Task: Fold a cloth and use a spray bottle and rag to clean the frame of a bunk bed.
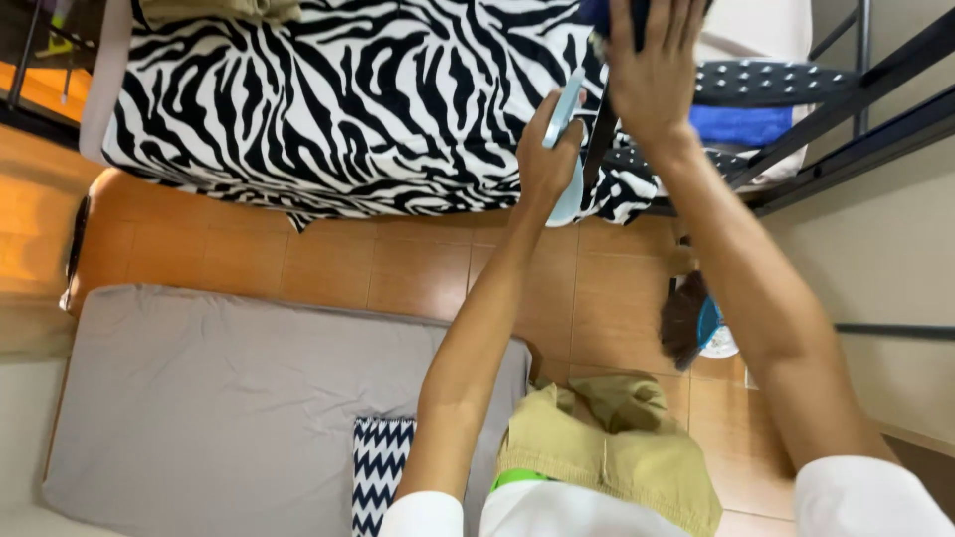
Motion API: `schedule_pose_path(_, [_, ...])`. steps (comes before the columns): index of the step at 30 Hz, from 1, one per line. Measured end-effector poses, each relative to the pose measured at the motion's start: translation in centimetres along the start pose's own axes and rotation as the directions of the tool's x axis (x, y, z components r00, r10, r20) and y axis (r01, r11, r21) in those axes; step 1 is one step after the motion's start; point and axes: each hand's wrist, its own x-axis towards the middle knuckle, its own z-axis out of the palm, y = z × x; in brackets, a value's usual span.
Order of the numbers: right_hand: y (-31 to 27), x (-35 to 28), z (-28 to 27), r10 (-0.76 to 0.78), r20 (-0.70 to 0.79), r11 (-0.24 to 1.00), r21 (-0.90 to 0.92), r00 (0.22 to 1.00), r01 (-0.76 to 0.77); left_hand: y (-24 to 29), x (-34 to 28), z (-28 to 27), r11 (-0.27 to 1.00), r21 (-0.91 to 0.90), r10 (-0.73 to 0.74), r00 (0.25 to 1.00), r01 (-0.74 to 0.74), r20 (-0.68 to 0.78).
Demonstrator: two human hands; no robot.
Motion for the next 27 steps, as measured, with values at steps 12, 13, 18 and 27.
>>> schedule_pose_path(12, [1.3, -1.0, 1.1, -0.416, -0.269, 0.836, -0.490, 0.868, 0.249, -1.5, -1.3, -0.2, 0.993, -0.092, 0.057, 0.990, -0.069, -0.126])
schedule_pose_path(13, [0.7, -0.7, -1.4, -0.357, -0.205, 0.892, -0.364, 0.911, 0.267, -1.1, -1.9, -0.2, 0.998, -0.067, -0.008, 0.991, -0.001, -0.134])
schedule_pose_path(18, [4.1, 3.6, -1.2, -0.311, -0.188, 0.926, -0.282, 0.932, 0.252, -0.8, -3.4, -0.1, 0.987, -0.159, -0.068, 0.974, 0.033, -0.218])
schedule_pose_path(27, [0.3, -0.7, 5.9, -0.370, -0.460, 0.917, -0.318, 0.807, 0.239, -3.2, -5.0, 0.3, 0.982, -0.154, -0.136, 0.975, 0.109, -0.177])
